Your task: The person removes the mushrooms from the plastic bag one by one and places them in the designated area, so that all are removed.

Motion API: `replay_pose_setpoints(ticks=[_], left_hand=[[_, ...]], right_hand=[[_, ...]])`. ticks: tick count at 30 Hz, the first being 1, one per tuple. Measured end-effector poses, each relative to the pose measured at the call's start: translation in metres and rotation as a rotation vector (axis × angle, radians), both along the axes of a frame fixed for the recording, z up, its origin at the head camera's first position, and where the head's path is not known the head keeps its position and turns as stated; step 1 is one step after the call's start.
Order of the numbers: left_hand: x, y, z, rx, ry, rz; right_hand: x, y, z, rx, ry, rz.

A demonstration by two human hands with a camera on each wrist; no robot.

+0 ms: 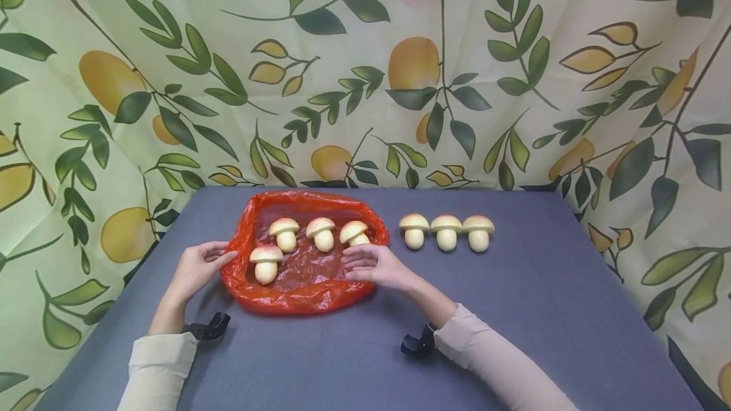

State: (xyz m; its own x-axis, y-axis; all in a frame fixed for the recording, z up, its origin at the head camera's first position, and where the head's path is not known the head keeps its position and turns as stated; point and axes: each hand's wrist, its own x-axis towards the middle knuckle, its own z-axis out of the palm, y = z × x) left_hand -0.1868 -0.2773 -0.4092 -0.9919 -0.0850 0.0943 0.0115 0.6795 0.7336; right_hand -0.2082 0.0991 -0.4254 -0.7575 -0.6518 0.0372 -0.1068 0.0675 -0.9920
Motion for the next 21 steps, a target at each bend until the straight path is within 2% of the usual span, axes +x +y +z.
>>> replay_pose_setpoints(ticks=[6, 12, 17, 21], left_hand=[[-0.001, -0.006, -0.001, 0.049, -0.01, -0.045], [0.001, -0.009, 0.002, 0.079, -0.036, -0.07], [0.002, -0.012, 0.002, 0.089, -0.018, -0.086], [0.002, -0.014, 0.001, 0.091, -0.008, -0.091]], right_hand=[[0.002, -0.017, -0.003, -0.002, 0.012, 0.033], [0.002, -0.033, -0.002, -0.011, -0.004, 0.014], [-0.001, -0.045, -0.001, -0.014, -0.038, -0.012], [-0.004, -0.055, -0.002, -0.006, -0.02, -0.019]])
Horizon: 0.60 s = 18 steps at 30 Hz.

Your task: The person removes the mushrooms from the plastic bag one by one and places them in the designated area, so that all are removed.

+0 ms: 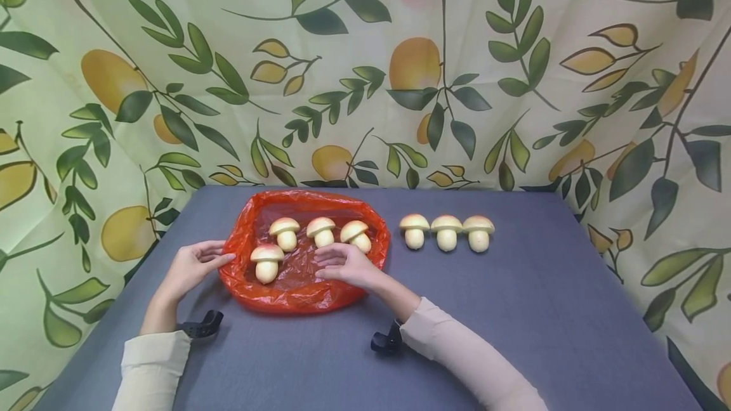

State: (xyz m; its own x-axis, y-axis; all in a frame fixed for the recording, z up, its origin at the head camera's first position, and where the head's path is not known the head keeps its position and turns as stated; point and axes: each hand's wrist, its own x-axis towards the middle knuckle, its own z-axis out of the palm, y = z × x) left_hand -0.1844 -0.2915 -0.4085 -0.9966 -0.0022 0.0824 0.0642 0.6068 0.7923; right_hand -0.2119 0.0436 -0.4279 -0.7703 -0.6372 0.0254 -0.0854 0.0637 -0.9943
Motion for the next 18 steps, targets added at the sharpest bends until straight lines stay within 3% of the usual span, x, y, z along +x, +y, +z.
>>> replay_pose_setpoints(ticks=[18], left_hand=[[0.0, 0.0, 0.0, 0.007, -0.018, -0.007]], right_hand=[[-0.01, -0.042, -0.008, 0.091, 0.007, -0.033]])
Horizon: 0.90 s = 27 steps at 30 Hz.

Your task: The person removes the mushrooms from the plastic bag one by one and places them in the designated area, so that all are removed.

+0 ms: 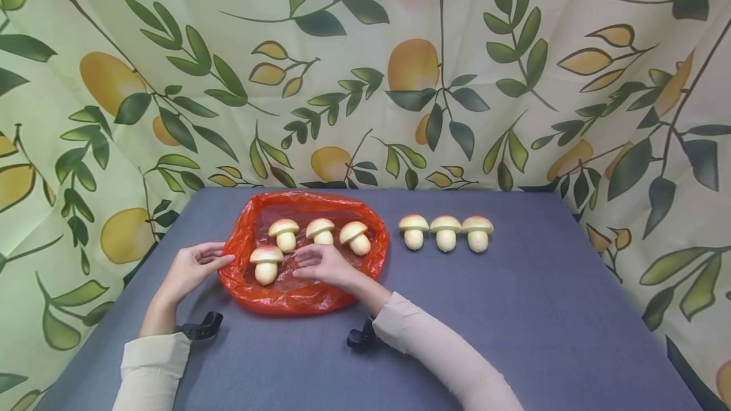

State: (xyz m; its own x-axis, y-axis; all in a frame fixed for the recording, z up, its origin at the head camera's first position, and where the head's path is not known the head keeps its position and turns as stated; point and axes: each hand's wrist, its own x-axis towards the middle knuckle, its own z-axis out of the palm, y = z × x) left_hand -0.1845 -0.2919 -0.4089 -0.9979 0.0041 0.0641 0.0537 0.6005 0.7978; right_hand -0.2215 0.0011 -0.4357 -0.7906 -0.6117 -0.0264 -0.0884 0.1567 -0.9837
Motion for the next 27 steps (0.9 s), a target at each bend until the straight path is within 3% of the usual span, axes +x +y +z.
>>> replay_pose_setpoints(ticks=[13, 19, 27], left_hand=[[-0.001, -0.001, -0.001, -0.016, 0.009, 0.002], [-0.001, -0.001, -0.001, -0.018, 0.011, 0.002], [0.0, 0.001, 0.0, -0.006, 0.019, -0.004]], right_hand=[[-0.003, -0.028, 0.0, -0.017, -0.006, -0.04], [-0.007, -0.037, 0.001, 0.007, -0.017, -0.101], [-0.013, -0.046, 0.002, -0.014, 0.026, -0.117]])
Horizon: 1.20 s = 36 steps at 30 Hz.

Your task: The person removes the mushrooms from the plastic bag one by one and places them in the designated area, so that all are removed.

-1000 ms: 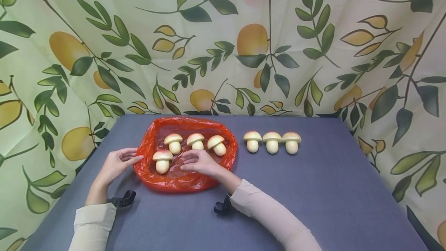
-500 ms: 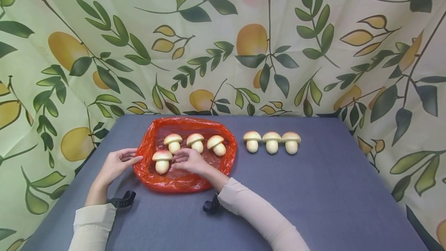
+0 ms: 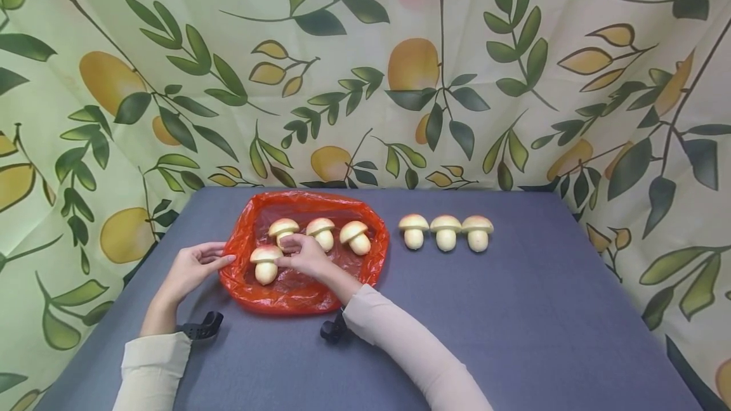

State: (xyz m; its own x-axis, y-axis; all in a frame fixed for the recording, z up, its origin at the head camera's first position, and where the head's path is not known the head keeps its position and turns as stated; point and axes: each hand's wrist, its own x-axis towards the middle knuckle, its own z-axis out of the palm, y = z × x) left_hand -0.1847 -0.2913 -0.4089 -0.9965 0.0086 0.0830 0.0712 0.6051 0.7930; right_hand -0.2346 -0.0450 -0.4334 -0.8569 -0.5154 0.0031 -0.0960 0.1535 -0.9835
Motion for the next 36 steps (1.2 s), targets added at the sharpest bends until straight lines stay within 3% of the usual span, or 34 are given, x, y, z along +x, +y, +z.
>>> replay_pose_setpoints(ticks=[14, 24, 36], left_hand=[[-0.002, 0.0, -0.003, -0.002, 0.002, -0.002], [-0.002, 0.0, -0.003, 0.007, -0.007, -0.005], [-0.003, 0.0, -0.004, -0.009, -0.013, 0.001]], right_hand=[[-0.008, -0.013, 0.0, 0.005, -0.017, -0.006], [-0.006, -0.021, -0.004, 0.041, 0.029, 0.023], [-0.001, -0.024, -0.012, 0.112, -0.047, -0.009]])
